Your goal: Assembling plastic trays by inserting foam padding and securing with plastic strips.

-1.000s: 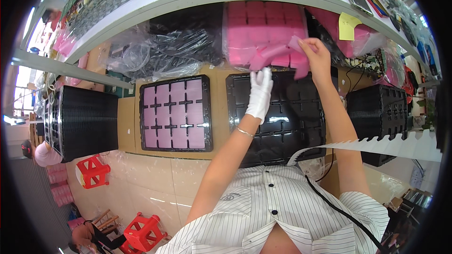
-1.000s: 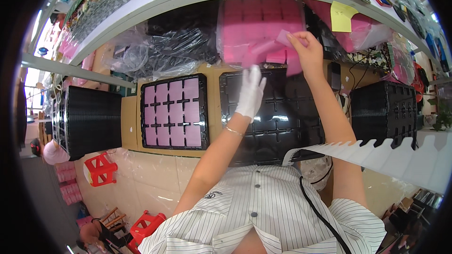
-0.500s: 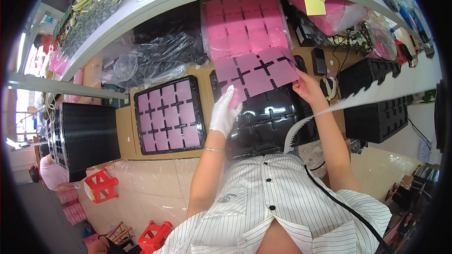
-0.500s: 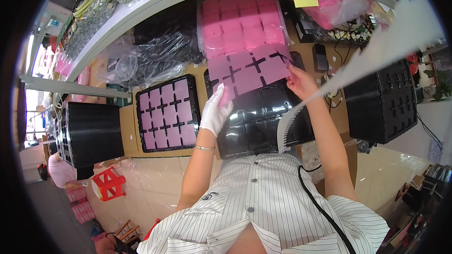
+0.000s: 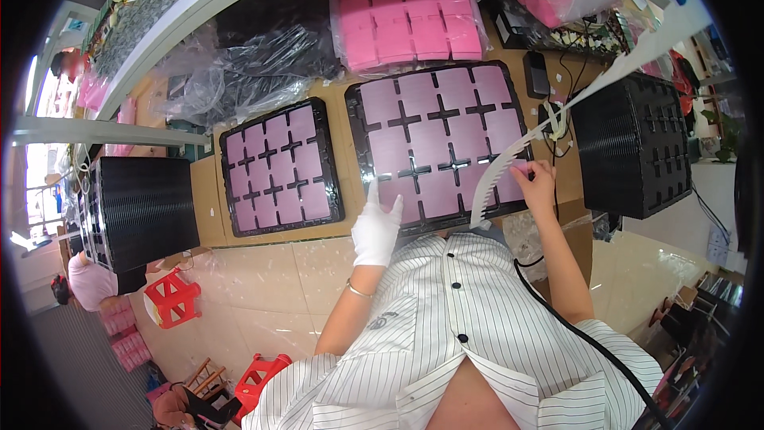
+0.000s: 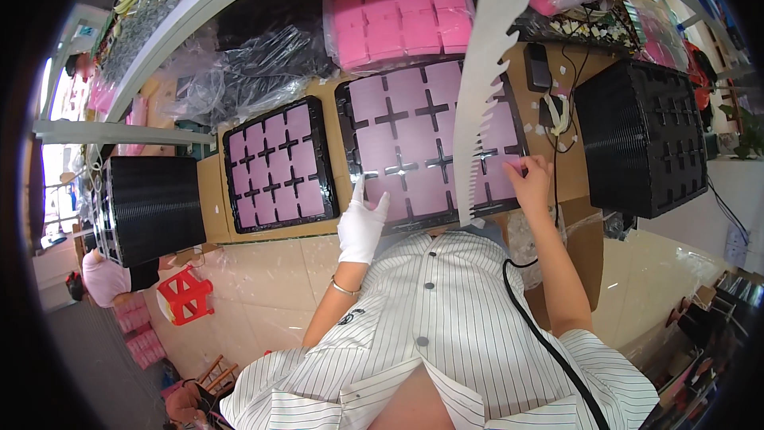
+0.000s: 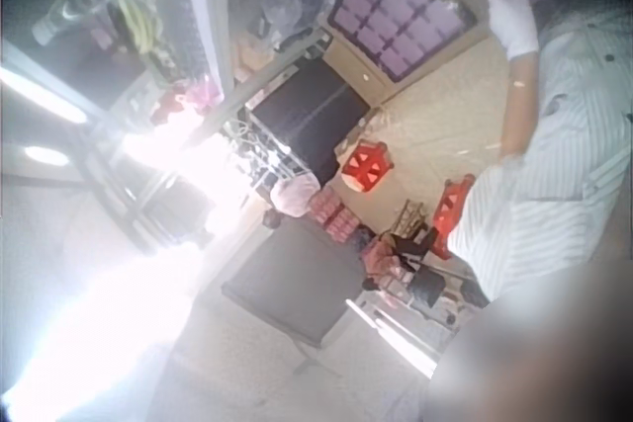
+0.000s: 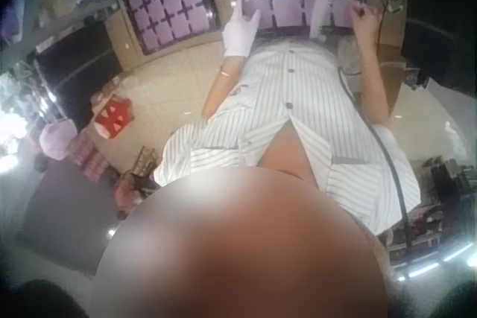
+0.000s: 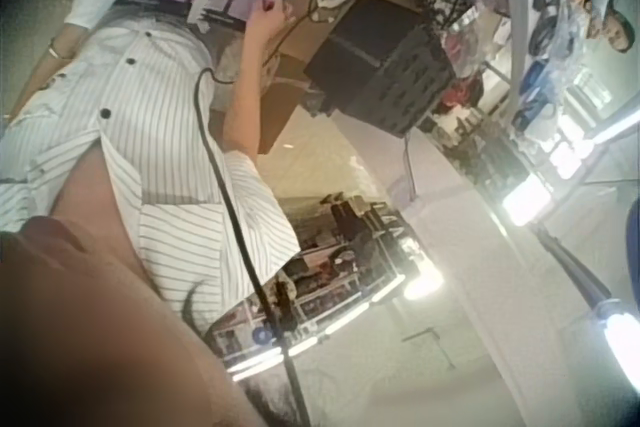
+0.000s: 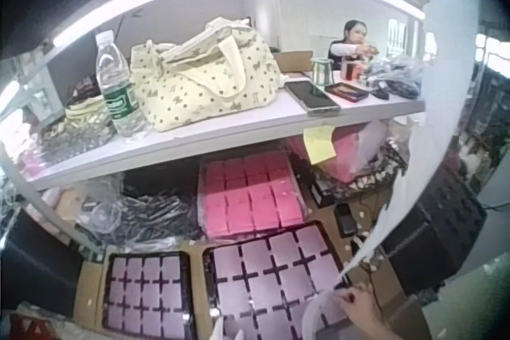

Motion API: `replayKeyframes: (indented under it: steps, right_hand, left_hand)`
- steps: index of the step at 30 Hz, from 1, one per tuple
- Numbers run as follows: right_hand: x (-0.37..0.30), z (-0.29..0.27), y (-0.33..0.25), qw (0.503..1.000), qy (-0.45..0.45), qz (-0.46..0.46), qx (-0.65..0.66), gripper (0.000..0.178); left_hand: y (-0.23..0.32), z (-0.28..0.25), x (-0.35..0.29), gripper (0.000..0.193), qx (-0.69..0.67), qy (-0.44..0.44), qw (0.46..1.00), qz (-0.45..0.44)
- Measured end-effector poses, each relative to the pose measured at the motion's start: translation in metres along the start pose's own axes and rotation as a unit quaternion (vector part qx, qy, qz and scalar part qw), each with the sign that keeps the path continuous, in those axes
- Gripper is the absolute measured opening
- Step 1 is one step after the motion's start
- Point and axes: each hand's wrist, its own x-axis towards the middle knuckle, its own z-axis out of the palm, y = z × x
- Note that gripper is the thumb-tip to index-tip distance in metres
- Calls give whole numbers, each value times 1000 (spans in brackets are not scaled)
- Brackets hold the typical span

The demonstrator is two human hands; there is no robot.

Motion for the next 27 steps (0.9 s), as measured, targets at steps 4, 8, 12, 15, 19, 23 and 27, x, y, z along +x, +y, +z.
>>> replayKeyframes:
  steps: [4,8,12,15,19,23,27]
  right_hand:
    - [-11,3,8,1000,10,22,-19,23]
    - [-9,0,3,998,5,51,-25,24]
    - [2,-12,-13,986,107,-46,-121,25]
    - [35,-9,-29,963,151,-206,-84,26]
    - [89,46,-62,950,-37,-304,58,28]
    - [118,90,-56,938,-83,-328,-82,26]
    - [132,61,-28,957,-24,-273,-97,21]
  left_hand:
    - [-7,7,-8,71,30,-11,999,-10]
    - [-3,6,-5,76,85,32,996,2]
    - [-4,-12,-4,69,190,121,972,72]
    - [9,-22,17,50,137,217,938,232]
    - [53,3,91,23,25,250,863,439]
    - [79,16,130,24,116,312,815,475]
    - [41,-10,141,34,167,217,878,392]
